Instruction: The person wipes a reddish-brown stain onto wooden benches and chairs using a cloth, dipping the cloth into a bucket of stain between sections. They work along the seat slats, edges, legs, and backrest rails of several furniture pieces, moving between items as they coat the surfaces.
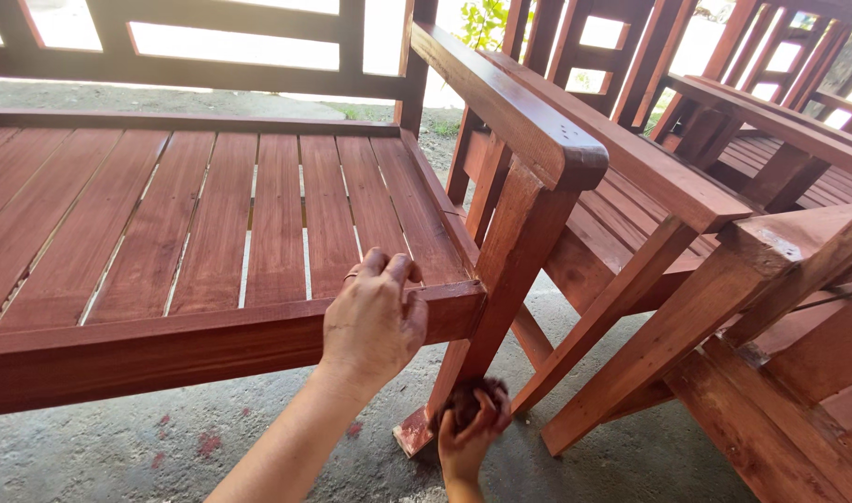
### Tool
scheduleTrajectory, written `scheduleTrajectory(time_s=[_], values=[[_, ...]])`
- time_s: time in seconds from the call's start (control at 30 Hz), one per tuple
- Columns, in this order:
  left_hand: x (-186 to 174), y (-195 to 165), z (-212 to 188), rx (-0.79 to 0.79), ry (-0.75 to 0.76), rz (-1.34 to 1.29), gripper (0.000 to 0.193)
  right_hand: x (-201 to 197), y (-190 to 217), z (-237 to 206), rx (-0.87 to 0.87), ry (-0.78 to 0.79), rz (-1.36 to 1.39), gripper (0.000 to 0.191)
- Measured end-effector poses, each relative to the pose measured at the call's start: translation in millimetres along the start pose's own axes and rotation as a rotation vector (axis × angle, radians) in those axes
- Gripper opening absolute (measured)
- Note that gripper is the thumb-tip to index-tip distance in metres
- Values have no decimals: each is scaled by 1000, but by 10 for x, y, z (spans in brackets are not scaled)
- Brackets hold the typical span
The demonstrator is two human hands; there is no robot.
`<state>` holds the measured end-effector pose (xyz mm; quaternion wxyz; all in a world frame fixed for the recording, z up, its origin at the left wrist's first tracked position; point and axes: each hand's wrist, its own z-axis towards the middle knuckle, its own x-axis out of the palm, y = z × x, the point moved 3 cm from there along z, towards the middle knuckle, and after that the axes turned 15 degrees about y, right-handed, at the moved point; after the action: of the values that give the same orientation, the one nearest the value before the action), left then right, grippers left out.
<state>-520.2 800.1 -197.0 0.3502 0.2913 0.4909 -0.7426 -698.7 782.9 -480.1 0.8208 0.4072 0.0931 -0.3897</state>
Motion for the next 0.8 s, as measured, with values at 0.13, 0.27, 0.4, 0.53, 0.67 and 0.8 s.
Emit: scheduleTrajectory(time_s=[0.13,0.27,0.4,0.53,0.67,0.8], values=[[-23,86,-13,-62,57,-22,21,-206,-99,23,171,-16,31,51],[-44,92,3,-16,-31,-27,23,-872,454,844,-164,-256,120,48],[72,29,30,20,-39,-56,21,-1522,1243,1708,-561,-205,179,45],[166,-25,60,45,-31,-53,23,-1759,1600,2206,-655,-29,192,46],[169,-31,88,7,-3,-24,22,-1767,1334,2508,-695,-26,93,43],[73,7,85,-21,4,-25,21,-1803,865,2689,-571,-126,-61,42]])
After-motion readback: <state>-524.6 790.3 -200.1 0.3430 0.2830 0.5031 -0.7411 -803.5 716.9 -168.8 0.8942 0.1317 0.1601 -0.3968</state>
